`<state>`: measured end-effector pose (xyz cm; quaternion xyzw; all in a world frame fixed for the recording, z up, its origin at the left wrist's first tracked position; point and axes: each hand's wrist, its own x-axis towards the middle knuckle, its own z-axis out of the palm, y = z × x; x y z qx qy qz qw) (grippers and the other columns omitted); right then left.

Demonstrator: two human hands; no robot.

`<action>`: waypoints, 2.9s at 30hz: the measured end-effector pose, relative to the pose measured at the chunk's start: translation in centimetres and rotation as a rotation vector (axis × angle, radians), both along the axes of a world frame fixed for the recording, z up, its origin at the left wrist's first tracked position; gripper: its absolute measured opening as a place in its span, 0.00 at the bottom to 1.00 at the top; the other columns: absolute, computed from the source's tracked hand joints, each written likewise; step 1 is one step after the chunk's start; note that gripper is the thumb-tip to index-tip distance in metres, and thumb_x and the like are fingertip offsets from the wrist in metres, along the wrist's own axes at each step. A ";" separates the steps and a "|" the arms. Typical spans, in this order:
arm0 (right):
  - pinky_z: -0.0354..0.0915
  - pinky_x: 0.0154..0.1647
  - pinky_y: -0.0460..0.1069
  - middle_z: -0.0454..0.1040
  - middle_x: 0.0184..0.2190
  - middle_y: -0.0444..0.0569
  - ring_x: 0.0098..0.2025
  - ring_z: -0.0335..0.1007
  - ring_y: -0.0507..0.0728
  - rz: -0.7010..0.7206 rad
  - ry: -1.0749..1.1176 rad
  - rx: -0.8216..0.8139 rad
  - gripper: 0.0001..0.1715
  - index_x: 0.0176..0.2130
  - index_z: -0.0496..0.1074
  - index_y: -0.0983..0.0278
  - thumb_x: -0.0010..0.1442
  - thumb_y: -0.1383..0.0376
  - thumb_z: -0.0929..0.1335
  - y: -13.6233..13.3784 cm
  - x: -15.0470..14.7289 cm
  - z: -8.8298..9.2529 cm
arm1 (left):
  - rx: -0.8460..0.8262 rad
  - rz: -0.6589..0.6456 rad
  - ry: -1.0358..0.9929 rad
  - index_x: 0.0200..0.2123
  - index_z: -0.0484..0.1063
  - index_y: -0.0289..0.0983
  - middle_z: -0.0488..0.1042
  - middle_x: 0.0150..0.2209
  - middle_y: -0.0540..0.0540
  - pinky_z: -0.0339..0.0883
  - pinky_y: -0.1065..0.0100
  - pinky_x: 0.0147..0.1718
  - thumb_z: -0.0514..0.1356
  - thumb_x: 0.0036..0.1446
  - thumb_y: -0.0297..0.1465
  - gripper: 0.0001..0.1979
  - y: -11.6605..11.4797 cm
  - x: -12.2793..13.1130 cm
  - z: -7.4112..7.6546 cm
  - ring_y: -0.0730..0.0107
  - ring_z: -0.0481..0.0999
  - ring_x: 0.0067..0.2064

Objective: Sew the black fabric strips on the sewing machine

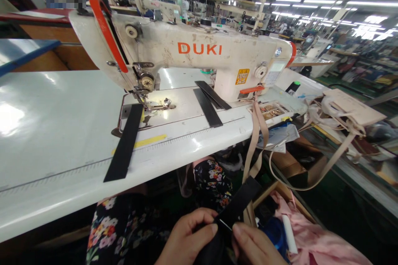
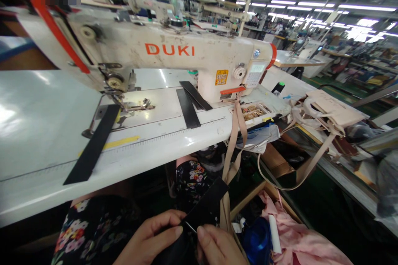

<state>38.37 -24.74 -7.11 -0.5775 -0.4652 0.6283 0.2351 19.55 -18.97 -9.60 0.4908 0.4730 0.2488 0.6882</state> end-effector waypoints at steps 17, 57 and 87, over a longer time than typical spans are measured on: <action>0.41 0.20 0.46 0.53 0.18 0.39 0.20 0.46 0.49 -0.139 0.140 -0.074 0.38 0.23 0.59 0.62 0.54 0.31 0.60 0.2 -1.1 -2.0 | 0.076 -0.058 0.058 0.22 0.72 0.37 0.76 0.39 0.42 0.63 0.63 0.46 0.59 0.48 0.37 0.10 0.3 0.5 2.5 0.55 0.74 0.43; 0.52 0.28 0.46 0.60 0.23 0.40 0.27 0.55 0.52 -0.070 -0.169 0.450 0.17 0.26 0.63 0.62 0.61 0.56 0.66 6.2 1.4 3.0 | 0.467 -0.255 0.209 0.23 0.75 0.39 0.77 0.44 0.44 0.64 0.64 0.52 0.56 0.55 0.30 0.11 4.0 1.1 4.2 0.59 0.73 0.50; 0.48 0.20 0.46 0.57 0.23 0.42 0.24 0.51 0.52 -0.052 0.013 0.072 0.37 0.27 0.63 0.62 0.60 0.33 0.55 2.3 -0.2 1.3 | 0.582 -0.287 0.483 0.25 0.69 0.39 0.74 0.34 0.46 0.61 0.59 0.44 0.51 0.58 0.27 0.11 2.5 1.1 5.2 0.59 0.71 0.41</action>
